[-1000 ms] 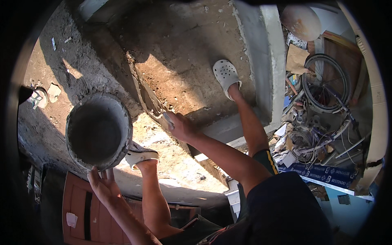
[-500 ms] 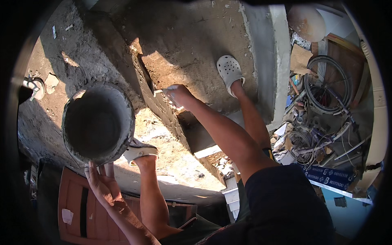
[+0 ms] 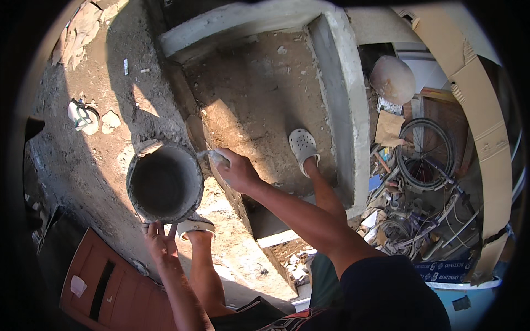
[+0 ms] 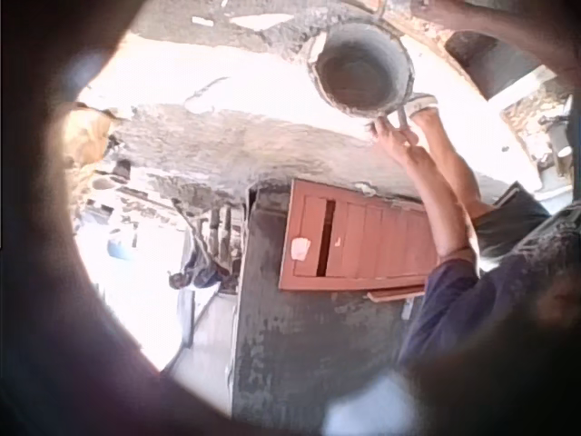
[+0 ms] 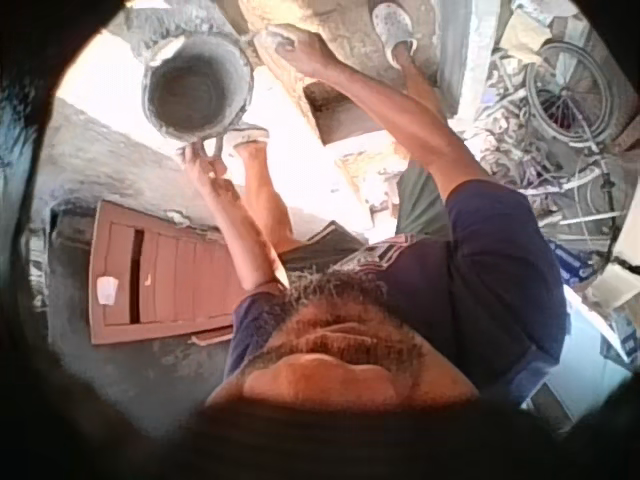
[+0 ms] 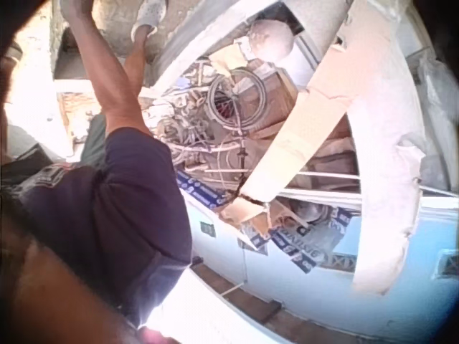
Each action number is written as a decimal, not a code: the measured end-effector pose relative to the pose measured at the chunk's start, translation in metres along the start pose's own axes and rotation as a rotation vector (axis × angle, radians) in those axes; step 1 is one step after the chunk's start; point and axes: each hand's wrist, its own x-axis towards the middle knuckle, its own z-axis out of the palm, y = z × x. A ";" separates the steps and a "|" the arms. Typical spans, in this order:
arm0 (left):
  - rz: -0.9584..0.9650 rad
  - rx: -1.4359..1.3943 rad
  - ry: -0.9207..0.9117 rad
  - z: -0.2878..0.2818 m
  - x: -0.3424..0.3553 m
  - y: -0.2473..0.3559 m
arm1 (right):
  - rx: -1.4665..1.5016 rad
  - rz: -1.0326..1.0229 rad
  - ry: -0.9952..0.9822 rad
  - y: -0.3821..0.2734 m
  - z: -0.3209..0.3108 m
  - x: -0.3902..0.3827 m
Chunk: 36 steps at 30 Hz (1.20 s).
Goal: The person scoops cement from a bucket with a trowel and applies it to a concrete wall, smoothing the surface. The person repeatedly scoops and spreads cement across different sections of the wall.
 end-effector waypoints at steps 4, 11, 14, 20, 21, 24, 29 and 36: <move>0.061 -0.001 0.145 0.007 -0.029 0.000 | -0.036 0.034 -0.019 -0.044 -0.073 -0.078; 0.177 -0.223 0.093 0.032 -0.174 0.022 | -0.297 -0.096 -0.442 -0.170 -0.185 -0.186; 0.274 -0.263 0.029 0.035 -0.249 0.040 | -0.397 -0.225 -0.513 -0.210 -0.205 -0.213; 0.462 -0.381 -0.057 0.020 -0.367 0.080 | -0.449 -0.144 -0.511 -0.339 -0.204 -0.240; 0.496 -0.395 -0.080 0.018 -0.382 0.089 | -0.366 -0.121 -0.515 -0.365 -0.207 -0.249; 0.552 -0.455 -0.137 0.017 -0.426 0.113 | -0.557 -0.439 -0.446 -0.425 -0.206 -0.288; 0.637 -0.484 -0.052 -0.010 -0.472 0.170 | -1.166 -1.150 -0.559 -0.447 -0.189 -0.394; 0.705 -0.484 0.030 -0.043 -0.504 0.194 | -1.306 -1.412 -0.412 -0.557 -0.234 -0.384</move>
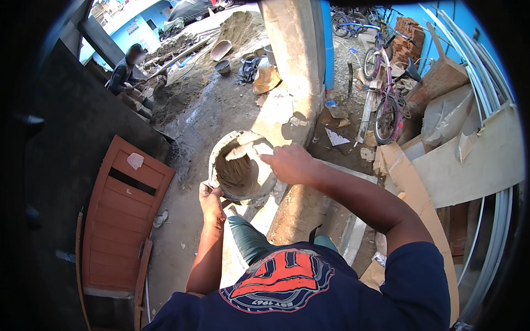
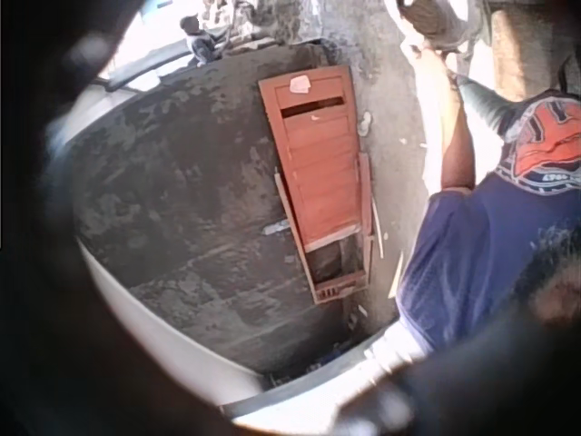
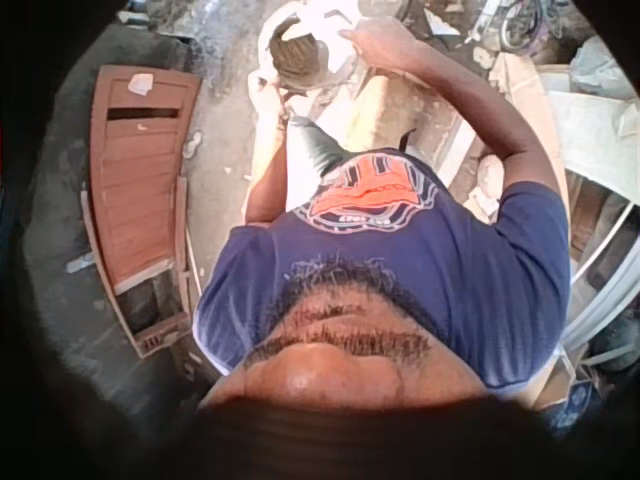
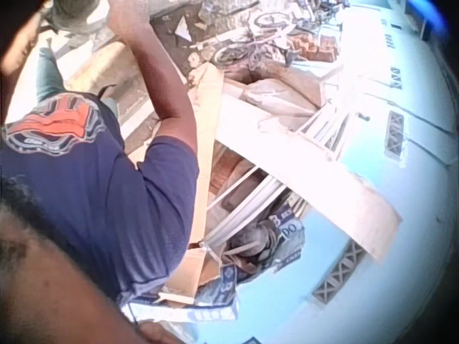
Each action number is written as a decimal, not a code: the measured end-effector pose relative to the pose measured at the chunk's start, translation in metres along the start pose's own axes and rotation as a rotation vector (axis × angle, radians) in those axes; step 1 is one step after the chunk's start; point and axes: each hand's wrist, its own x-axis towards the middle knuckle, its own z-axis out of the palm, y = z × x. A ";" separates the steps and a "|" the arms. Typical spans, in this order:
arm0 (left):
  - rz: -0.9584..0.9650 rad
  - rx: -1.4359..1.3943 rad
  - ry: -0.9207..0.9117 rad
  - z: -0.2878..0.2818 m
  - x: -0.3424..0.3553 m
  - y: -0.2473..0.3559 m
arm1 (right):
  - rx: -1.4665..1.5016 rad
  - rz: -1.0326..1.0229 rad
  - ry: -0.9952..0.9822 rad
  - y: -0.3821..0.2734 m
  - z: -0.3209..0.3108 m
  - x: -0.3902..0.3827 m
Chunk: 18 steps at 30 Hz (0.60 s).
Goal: The person scoops cement from a bucket with a trowel and applies it to a concrete wall, smoothing the surface. The person repeatedly scoops and spreads cement across different sections of the wall.
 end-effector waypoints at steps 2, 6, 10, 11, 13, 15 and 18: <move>0.132 -0.026 0.014 0.006 -0.002 -0.005 | 0.009 0.134 0.132 0.000 -0.002 0.016; 0.353 0.040 0.072 0.021 -0.006 -0.013 | 0.088 0.065 -0.276 -0.015 0.008 0.026; 0.405 -0.031 0.118 0.029 -0.018 -0.005 | 0.107 0.125 0.102 -0.014 -0.002 0.030; 0.482 -0.023 0.098 0.033 -0.019 -0.002 | 0.110 0.150 0.119 -0.016 -0.005 0.031; 0.530 -0.044 0.154 0.039 -0.018 0.000 | 0.114 0.194 -0.117 -0.021 -0.014 0.032; 0.590 -0.088 0.185 0.040 -0.013 0.000 | 0.116 0.112 -0.166 -0.029 -0.024 0.028; 0.378 -0.053 0.236 0.029 -0.008 -0.005 | 0.116 0.090 -0.190 -0.025 -0.054 0.014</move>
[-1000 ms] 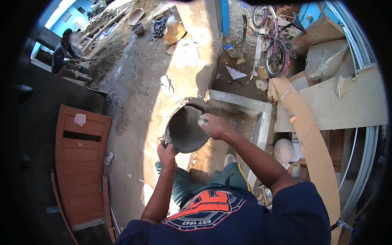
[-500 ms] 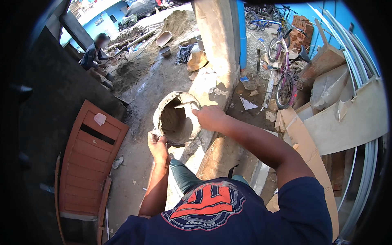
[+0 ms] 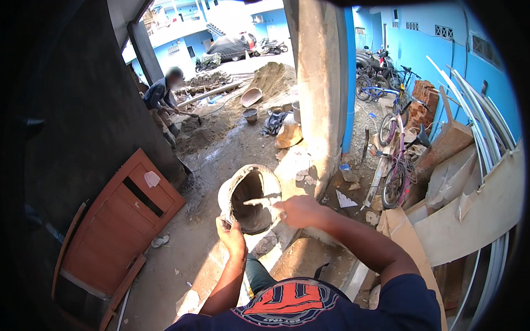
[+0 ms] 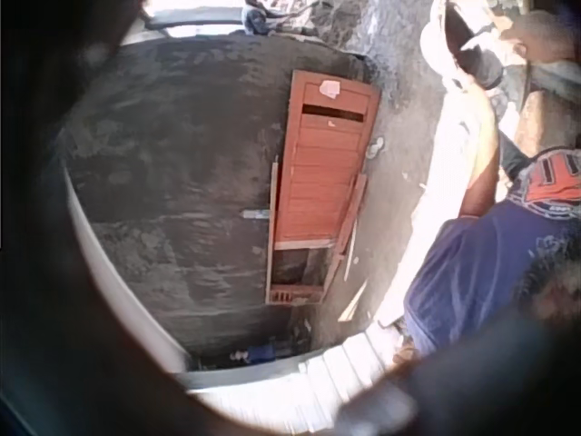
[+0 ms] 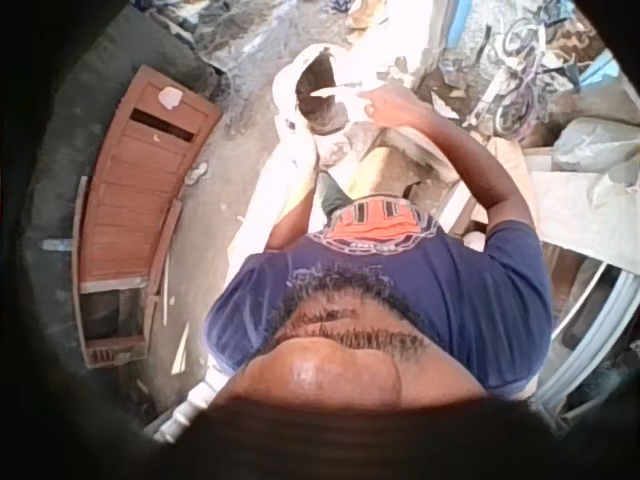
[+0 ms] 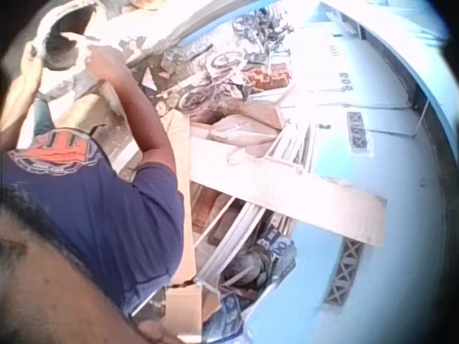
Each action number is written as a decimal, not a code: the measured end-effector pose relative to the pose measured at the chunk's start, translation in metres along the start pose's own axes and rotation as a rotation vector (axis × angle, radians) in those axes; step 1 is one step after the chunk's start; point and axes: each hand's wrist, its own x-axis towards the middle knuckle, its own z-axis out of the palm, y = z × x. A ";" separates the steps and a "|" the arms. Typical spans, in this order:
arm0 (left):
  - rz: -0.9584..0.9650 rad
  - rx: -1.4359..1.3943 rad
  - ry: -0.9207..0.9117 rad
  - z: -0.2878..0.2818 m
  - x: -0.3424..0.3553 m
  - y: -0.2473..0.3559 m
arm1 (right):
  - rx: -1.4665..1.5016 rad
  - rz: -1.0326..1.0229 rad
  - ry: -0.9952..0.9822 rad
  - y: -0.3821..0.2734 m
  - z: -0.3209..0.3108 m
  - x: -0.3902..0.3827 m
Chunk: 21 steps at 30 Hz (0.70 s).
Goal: The person scoops cement from a bucket with a trowel and applies it to a concrete wall, smoothing the surface. The person repeatedly scoops and spreads cement across different sections of the wall.
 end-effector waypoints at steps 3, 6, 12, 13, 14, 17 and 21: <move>0.046 -0.012 -0.077 -0.011 0.000 0.001 | -0.129 -0.126 0.391 0.028 -0.037 -0.019; 0.073 -0.120 -0.129 -0.014 -0.003 0.015 | -0.113 -0.081 0.341 0.062 -0.063 -0.029; -0.191 -0.232 -0.004 -0.011 -0.017 0.037 | 0.382 0.135 0.021 0.078 -0.010 -0.072; -0.188 -0.242 -0.002 -0.011 -0.019 0.034 | 0.393 0.023 0.048 0.077 -0.002 -0.074; -0.206 -0.221 0.022 -0.012 -0.022 0.032 | 0.393 -0.005 0.062 0.075 0.002 -0.075; -0.199 -0.171 0.002 -0.011 -0.029 0.025 | 0.223 -0.100 0.248 0.056 -0.001 -0.063; 0.088 -0.170 -0.083 0.003 -0.046 0.024 | -0.117 0.076 0.294 0.000 -0.010 -0.035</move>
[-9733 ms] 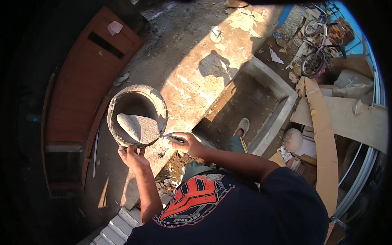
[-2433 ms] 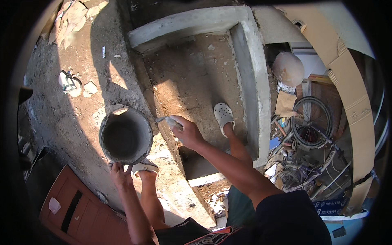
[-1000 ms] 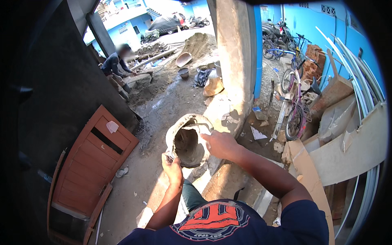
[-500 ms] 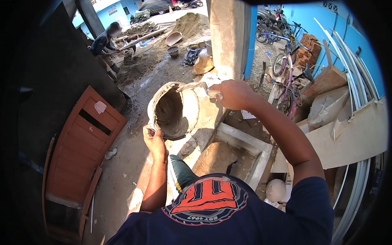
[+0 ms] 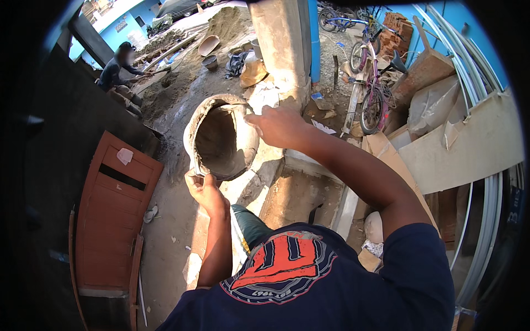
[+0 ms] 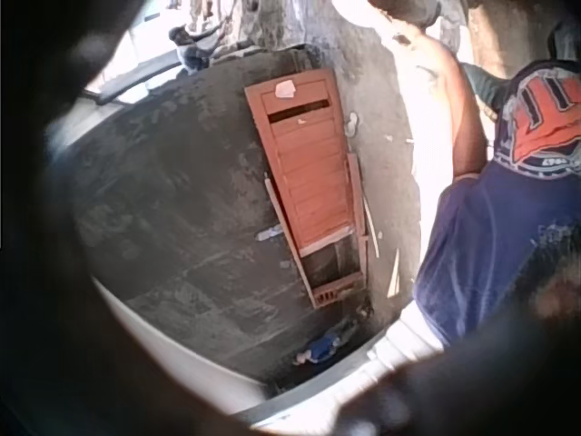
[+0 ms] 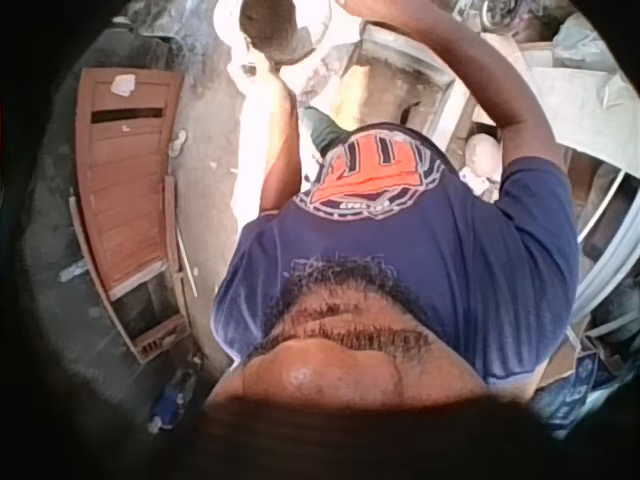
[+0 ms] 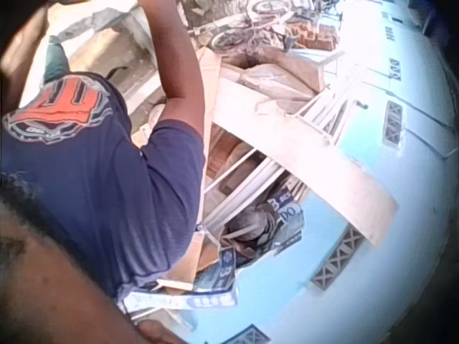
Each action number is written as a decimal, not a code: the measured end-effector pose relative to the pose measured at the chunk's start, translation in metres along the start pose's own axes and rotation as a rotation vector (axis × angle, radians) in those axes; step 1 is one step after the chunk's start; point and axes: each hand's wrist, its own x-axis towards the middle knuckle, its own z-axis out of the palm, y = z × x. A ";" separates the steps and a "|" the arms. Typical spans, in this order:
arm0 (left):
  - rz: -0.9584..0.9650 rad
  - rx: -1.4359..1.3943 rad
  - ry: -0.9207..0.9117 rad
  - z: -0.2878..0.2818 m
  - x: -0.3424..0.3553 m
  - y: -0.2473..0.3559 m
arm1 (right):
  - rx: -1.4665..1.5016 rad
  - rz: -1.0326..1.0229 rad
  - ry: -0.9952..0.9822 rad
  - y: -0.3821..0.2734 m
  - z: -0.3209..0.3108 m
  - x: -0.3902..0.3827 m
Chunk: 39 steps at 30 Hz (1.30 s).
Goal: The person scoops cement from a bucket with a trowel and applies it to a concrete wall, smoothing the surface. The person repeatedly scoops and spreads cement across different sections of the wall.
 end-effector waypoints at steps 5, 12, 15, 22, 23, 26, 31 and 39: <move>0.052 -0.021 -0.012 0.013 0.001 0.020 | 0.084 -0.096 -0.173 -0.025 0.006 -0.001; -0.002 -0.032 0.011 -0.007 0.013 0.065 | -0.001 -0.186 0.100 -0.001 0.009 -0.003; -0.065 -0.052 0.050 -0.013 0.017 0.080 | -0.059 -0.251 0.009 -0.008 0.007 -0.013; -0.039 0.065 -0.043 -0.031 0.021 0.102 | -0.008 -0.265 -0.222 -0.011 0.001 -0.012; -0.091 0.073 -0.025 -0.032 0.025 0.103 | 0.072 -0.220 -0.039 -0.014 -0.004 -0.011; -0.125 0.033 -0.054 -0.035 0.025 0.107 | 0.257 -0.093 0.325 -0.030 -0.016 -0.004; 0.002 -0.011 -0.141 -0.037 0.039 0.121 | 0.011 -0.407 -0.111 -0.050 -0.008 -0.020; -0.158 0.060 -0.238 -0.056 0.047 0.101 | 0.236 -0.177 0.232 -0.049 -0.046 0.009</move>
